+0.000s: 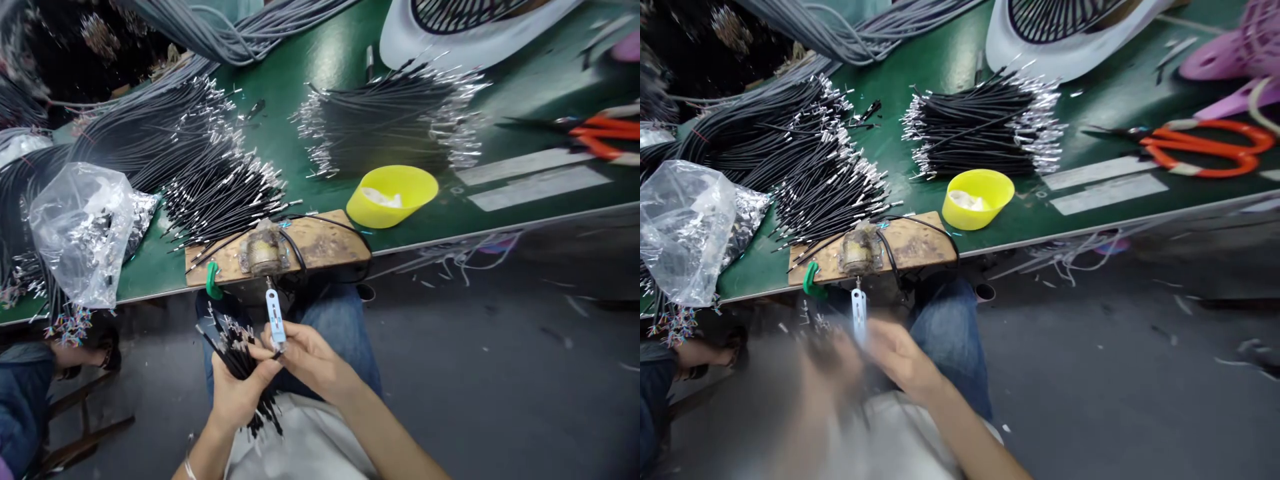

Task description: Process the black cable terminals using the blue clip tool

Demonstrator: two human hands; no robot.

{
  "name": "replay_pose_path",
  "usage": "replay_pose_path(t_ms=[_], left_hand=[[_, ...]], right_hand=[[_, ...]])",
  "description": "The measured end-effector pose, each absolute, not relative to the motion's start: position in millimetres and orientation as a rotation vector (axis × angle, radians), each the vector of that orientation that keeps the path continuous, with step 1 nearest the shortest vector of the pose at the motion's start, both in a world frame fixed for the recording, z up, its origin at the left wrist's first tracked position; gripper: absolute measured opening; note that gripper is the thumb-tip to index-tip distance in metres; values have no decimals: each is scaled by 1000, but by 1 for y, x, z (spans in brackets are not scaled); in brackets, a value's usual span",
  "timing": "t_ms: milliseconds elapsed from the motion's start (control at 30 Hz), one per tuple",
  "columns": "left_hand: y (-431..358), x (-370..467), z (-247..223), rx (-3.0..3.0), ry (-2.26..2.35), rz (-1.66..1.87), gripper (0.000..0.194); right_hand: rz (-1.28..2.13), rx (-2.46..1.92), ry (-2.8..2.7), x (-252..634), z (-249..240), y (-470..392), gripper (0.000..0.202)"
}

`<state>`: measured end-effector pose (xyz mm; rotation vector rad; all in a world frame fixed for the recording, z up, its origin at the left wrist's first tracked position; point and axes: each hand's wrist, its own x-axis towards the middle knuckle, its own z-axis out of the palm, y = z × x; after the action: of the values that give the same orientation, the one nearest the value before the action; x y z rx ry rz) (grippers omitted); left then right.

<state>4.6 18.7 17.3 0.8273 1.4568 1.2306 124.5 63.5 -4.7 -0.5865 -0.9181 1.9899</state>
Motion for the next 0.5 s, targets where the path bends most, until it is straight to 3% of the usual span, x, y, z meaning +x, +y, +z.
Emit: replay_pose_path(t_ms=[67, 233, 500], left_hand=[[19, 5, 20, 851, 1481, 1255, 16], [17, 2, 26, 887, 1531, 1286, 9], [28, 2, 26, 905, 1495, 1341, 6]], right_hand=[[2084, -623, -847, 127, -2, 70, 37], [1856, -897, -869, 128, 11, 96, 48], [1891, -800, -723, 109, 24, 101, 46]])
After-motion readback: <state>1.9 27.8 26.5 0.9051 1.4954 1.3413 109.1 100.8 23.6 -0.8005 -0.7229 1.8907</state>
